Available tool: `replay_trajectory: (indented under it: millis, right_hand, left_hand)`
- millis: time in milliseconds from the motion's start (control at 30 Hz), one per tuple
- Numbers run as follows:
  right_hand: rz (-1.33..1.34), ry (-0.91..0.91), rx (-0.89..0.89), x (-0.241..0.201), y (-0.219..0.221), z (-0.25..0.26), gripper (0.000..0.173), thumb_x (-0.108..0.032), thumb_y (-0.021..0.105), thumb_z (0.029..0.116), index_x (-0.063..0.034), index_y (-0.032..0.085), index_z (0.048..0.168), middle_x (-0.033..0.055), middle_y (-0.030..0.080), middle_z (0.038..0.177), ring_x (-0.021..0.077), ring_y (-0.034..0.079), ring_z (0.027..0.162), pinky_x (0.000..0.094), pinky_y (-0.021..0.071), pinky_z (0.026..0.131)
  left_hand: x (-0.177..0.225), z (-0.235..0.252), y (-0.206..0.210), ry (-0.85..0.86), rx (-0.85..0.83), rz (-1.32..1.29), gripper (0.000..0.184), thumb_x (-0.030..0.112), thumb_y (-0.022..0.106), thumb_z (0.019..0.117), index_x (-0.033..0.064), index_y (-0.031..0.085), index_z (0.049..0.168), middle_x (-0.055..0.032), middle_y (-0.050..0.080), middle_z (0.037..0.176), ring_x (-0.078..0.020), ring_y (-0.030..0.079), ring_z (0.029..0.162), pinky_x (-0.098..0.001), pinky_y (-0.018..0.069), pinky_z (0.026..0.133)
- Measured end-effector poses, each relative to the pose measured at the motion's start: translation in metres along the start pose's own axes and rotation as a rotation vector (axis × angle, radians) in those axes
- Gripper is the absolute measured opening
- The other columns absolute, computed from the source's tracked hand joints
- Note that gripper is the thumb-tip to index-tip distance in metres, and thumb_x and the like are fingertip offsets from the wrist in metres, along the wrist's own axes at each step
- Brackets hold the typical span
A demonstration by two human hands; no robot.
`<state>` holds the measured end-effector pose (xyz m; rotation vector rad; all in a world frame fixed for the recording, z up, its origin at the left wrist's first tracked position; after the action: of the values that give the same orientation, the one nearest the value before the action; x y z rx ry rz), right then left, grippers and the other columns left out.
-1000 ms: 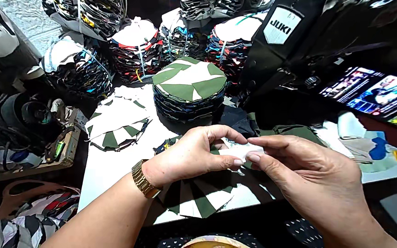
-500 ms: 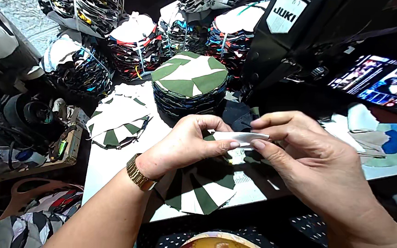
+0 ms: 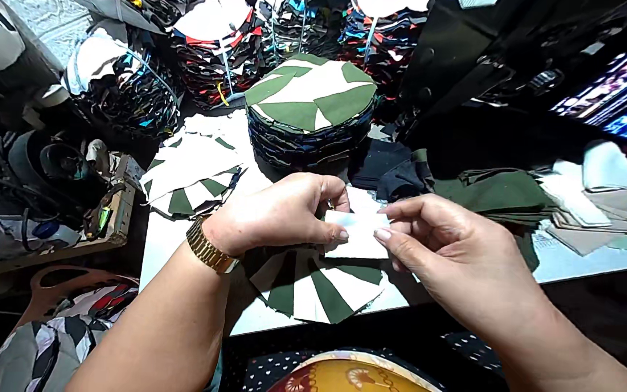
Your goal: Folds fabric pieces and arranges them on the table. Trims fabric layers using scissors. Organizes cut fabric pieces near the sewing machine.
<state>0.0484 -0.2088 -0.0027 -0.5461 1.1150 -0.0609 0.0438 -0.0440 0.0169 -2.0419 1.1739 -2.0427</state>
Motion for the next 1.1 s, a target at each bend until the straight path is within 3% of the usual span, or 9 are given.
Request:
replay_trajectory:
  millis: [133, 267, 400, 600, 767, 867, 933, 1033, 1100]
  right_hand:
    - [-0.253, -0.12, 0.024, -0.005, 0.007, 0.0, 0.017, -0.019, 0.067, 0.091, -0.014, 0.063, 0.106, -0.0103, 0.061, 0.069, -0.0026, 0.056, 0.055, 0.0152, 0.0488, 0.049]
    - [-0.455, -0.258, 0.0, -0.011, 0.019, 0.0, 0.014, -0.02, 0.065, 0.0931, -0.0085, 0.062, 0.1, -0.0019, 0.059, 0.071, 0.0085, 0.057, 0.057, 0.026, 0.0494, 0.051]
    - [-0.554, -0.324, -0.02, -0.015, 0.018, 0.001, 0.017, -0.026, 0.065, 0.0941, -0.012, 0.062, 0.084, -0.0008, 0.056, 0.071, 0.0142, 0.057, 0.06, 0.0332, 0.046, 0.05]
    - [-0.413, -0.537, -0.187, -0.031, 0.028, -0.002, 0.02, -0.013, 0.059, 0.0957, -0.0099, 0.078, 0.103, 0.0029, 0.064, 0.097, 0.0148, 0.063, 0.087, 0.0292, 0.0547, 0.072]
    - [-0.536, -0.563, -0.231, -0.031, 0.037, -0.01, 0.023, -0.016, 0.057, 0.0926, -0.0081, 0.079, 0.097, 0.0018, 0.061, 0.085, 0.0164, 0.061, 0.078, 0.0291, 0.0521, 0.063]
    - [-0.578, -0.514, -0.227, -0.033, 0.035, -0.015, 0.026, -0.027, 0.056, 0.0954, -0.0109, 0.075, 0.089, -0.0006, 0.058, 0.079, 0.0134, 0.059, 0.069, 0.0283, 0.0504, 0.057]
    - [-0.547, -0.49, -0.204, -0.032, 0.034, -0.017, 0.027, -0.033, 0.055, 0.0974, -0.0133, 0.07, 0.088, -0.0029, 0.057, 0.077, 0.011, 0.058, 0.067, 0.0269, 0.0491, 0.057]
    - [-0.545, -0.487, -0.191, -0.026, 0.037, -0.018, 0.031, -0.036, 0.054, 0.0986, -0.0125, 0.07, 0.085, -0.0012, 0.057, 0.079, 0.0125, 0.059, 0.068, 0.0284, 0.05, 0.056]
    - [-0.527, -0.47, -0.212, -0.02, 0.038, -0.019, 0.029, -0.033, 0.053, 0.0965, -0.014, 0.068, 0.081, -0.0007, 0.057, 0.086, 0.0114, 0.059, 0.072, 0.0282, 0.0511, 0.057]
  left_hand:
    - [-0.007, 0.003, 0.003, -0.086, 0.02, 0.095, 0.018, 0.008, 0.077, 0.0914, 0.0033, 0.064, 0.104, -0.0034, 0.065, 0.072, -0.0068, 0.064, 0.061, -0.0216, 0.0555, 0.06]
    - [-0.011, 0.005, 0.003, -0.162, 0.028, 0.317, 0.023, 0.016, 0.079, 0.0906, 0.0068, 0.065, 0.106, -0.0017, 0.064, 0.074, -0.0077, 0.061, 0.062, -0.0249, 0.0538, 0.061]
    - [-0.008, 0.002, 0.001, -0.215, 0.051, 0.529, 0.032, 0.028, 0.083, 0.0877, 0.0112, 0.067, 0.11, -0.0009, 0.066, 0.084, -0.0119, 0.062, 0.072, -0.033, 0.0535, 0.068]
    - [-0.003, -0.004, -0.008, -0.18, 0.101, 0.586, 0.036, 0.032, 0.084, 0.0855, 0.0114, 0.066, 0.109, -0.0006, 0.063, 0.081, -0.0134, 0.059, 0.071, -0.0353, 0.051, 0.066]
    - [0.002, -0.007, -0.003, -0.187, 0.129, 0.656, 0.025, 0.03, 0.083, 0.0867, 0.0123, 0.069, 0.099, -0.0012, 0.065, 0.08, -0.0168, 0.063, 0.075, -0.0408, 0.0518, 0.068]
    - [0.005, -0.003, -0.005, -0.062, 0.19, 0.495, 0.025, 0.032, 0.08, 0.0898, 0.0101, 0.069, 0.097, 0.0002, 0.065, 0.079, -0.0099, 0.062, 0.072, -0.0312, 0.0514, 0.066]
    - [0.005, 0.003, -0.004, 0.055, 0.206, 0.176, 0.021, 0.027, 0.074, 0.0954, 0.0063, 0.067, 0.093, 0.0001, 0.063, 0.073, -0.0053, 0.058, 0.064, -0.0228, 0.0474, 0.059]
    - [0.002, 0.006, 0.008, 0.018, 0.14, -0.431, 0.034, 0.027, 0.041, 0.112, 0.0021, 0.062, 0.102, -0.0029, 0.06, 0.074, -0.0071, 0.058, 0.062, -0.0209, 0.0505, 0.057]
    - [-0.002, 0.006, 0.018, -0.1, 0.098, -0.723, 0.05, 0.042, 0.023, 0.113, 0.006, 0.059, 0.115, -0.0033, 0.062, 0.08, -0.0085, 0.061, 0.065, -0.0224, 0.0526, 0.059]
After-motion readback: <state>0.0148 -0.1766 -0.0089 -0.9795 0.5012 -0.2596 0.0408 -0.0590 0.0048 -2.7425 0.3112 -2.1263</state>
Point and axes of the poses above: each hand's wrist, its own z-axis towards the middle knuckle, its own y-axis out of the palm, x = y × z, the point moved 8 cm from there along z, towards the middle knuckle
